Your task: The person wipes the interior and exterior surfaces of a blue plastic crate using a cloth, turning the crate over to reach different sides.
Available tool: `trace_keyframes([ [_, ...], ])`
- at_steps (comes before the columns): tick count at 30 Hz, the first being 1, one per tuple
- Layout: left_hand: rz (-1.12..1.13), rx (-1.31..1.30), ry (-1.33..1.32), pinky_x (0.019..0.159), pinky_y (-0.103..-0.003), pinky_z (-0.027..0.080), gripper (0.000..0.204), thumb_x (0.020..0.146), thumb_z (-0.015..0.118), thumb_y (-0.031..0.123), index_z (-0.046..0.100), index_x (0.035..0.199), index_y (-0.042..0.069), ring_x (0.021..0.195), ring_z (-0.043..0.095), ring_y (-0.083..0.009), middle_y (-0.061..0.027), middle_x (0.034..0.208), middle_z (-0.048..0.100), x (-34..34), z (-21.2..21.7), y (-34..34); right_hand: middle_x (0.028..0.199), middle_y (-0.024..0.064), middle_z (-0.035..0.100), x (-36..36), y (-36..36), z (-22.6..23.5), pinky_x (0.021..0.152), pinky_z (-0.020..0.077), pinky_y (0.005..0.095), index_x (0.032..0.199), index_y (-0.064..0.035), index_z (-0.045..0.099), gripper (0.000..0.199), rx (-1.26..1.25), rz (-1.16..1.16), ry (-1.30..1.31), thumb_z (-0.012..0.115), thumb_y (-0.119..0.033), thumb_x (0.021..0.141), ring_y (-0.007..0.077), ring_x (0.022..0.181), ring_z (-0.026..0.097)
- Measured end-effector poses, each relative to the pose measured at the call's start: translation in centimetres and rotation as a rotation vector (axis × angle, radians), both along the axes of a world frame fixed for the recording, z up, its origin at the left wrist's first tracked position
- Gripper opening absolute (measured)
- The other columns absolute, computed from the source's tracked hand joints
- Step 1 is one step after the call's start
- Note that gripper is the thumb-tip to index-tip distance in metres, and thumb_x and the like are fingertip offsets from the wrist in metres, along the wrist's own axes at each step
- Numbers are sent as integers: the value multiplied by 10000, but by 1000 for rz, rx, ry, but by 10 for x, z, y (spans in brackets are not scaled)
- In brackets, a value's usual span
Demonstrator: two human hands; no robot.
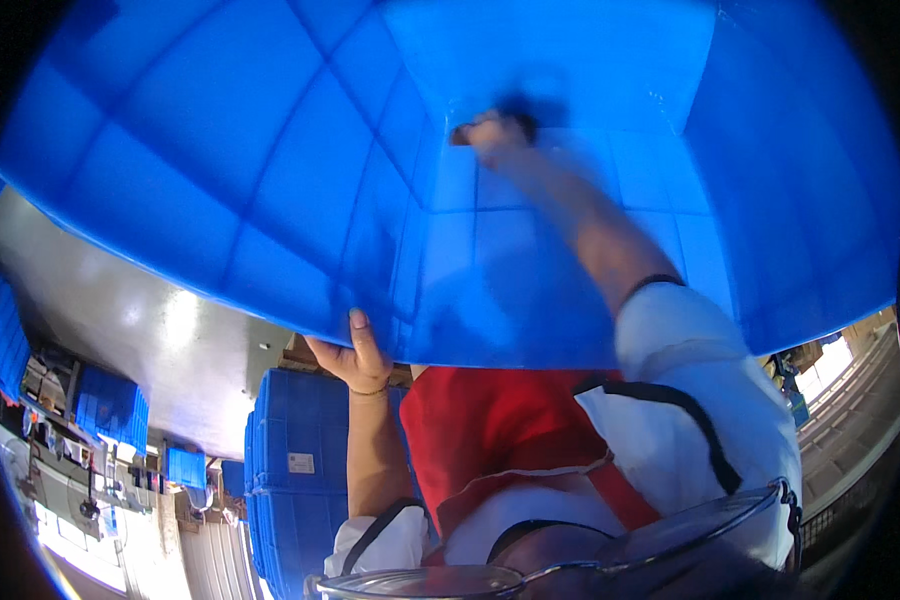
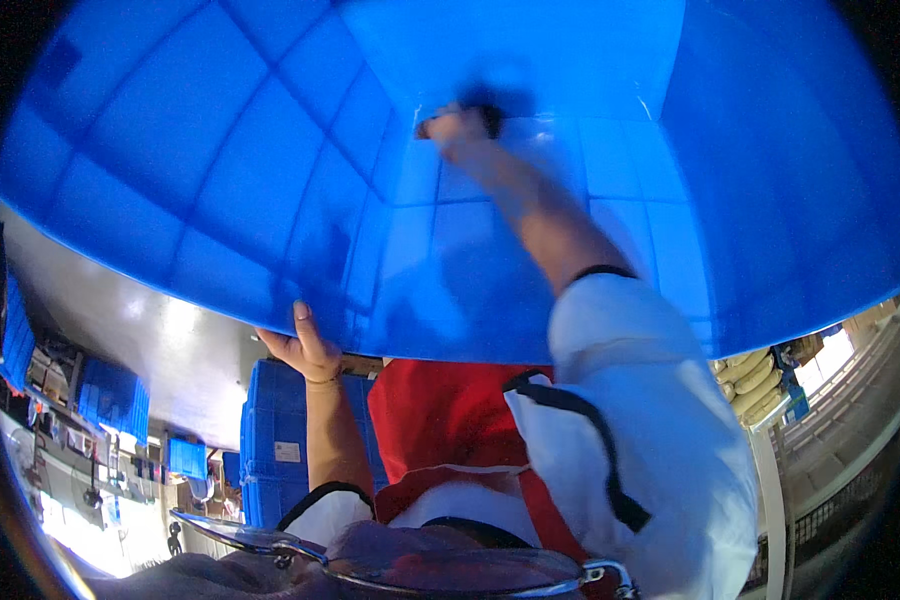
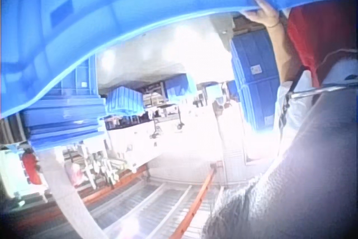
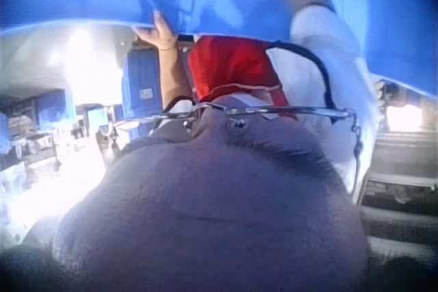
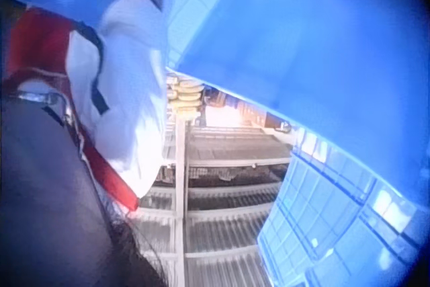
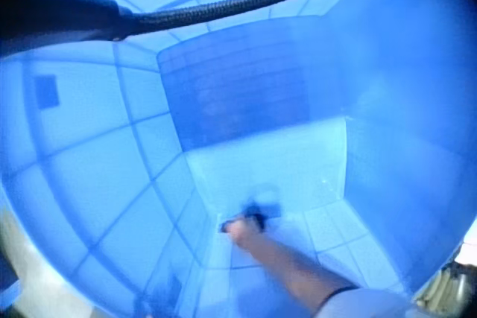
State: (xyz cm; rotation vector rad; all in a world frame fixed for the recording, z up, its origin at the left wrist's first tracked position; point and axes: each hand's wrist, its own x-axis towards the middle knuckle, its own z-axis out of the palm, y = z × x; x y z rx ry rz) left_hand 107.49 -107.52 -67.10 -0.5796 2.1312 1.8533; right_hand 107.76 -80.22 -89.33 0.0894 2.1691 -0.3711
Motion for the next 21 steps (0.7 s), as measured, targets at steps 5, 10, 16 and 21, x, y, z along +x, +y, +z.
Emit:
trace_keyframes([
  [5, -42, -17, 12, 896, -345, 404, 494, 835, 597, 70, 364, 1267, 21, 1020, 509, -212, -133, 1173, 511, 0, -1, -3, 1127, 93, 556, -18, -16, 5, 876, 450, 372, 1116, -146, 576, 380, -164, -143, 123, 516, -15, 765, 308, 1036, 536],
  [10, -33, -51, 40, 848, -313, 418, 380, 813, 579, 49, 445, 1156, -42, 934, 540, -197, -140, 1068, 563, -4, -7, -4, 960, 90, 630, 9, 125, 77, 800, 489, 374, 915, -124, 652, 224, -246, -273, 362, 577, -77, 709, 296, 909, 595],
  [16, 20, -44, 64, 828, -308, 431, 383, 820, 575, 48, 438, 1165, -47, 904, 548, -195, -155, 1069, 566, -1, -11, -5, 1155, 100, 539, 39, 204, 121, 896, 430, 422, 1097, -249, 607, 355, 538, -200, -120, 541, -127, 770, 337, 1081, 489],
  [21, 35, -48, 71, 817, -304, 439, 394, 818, 564, 23, 420, 1179, -42, 909, 554, -203, -154, 1081, 560, -3, -3, -4, 1040, 93, 568, 22, 109, 61, 817, 462, 422, 1028, -223, 632, 298, 248, -67, -4, 532, -120, 767, 314, 996, 539],
])
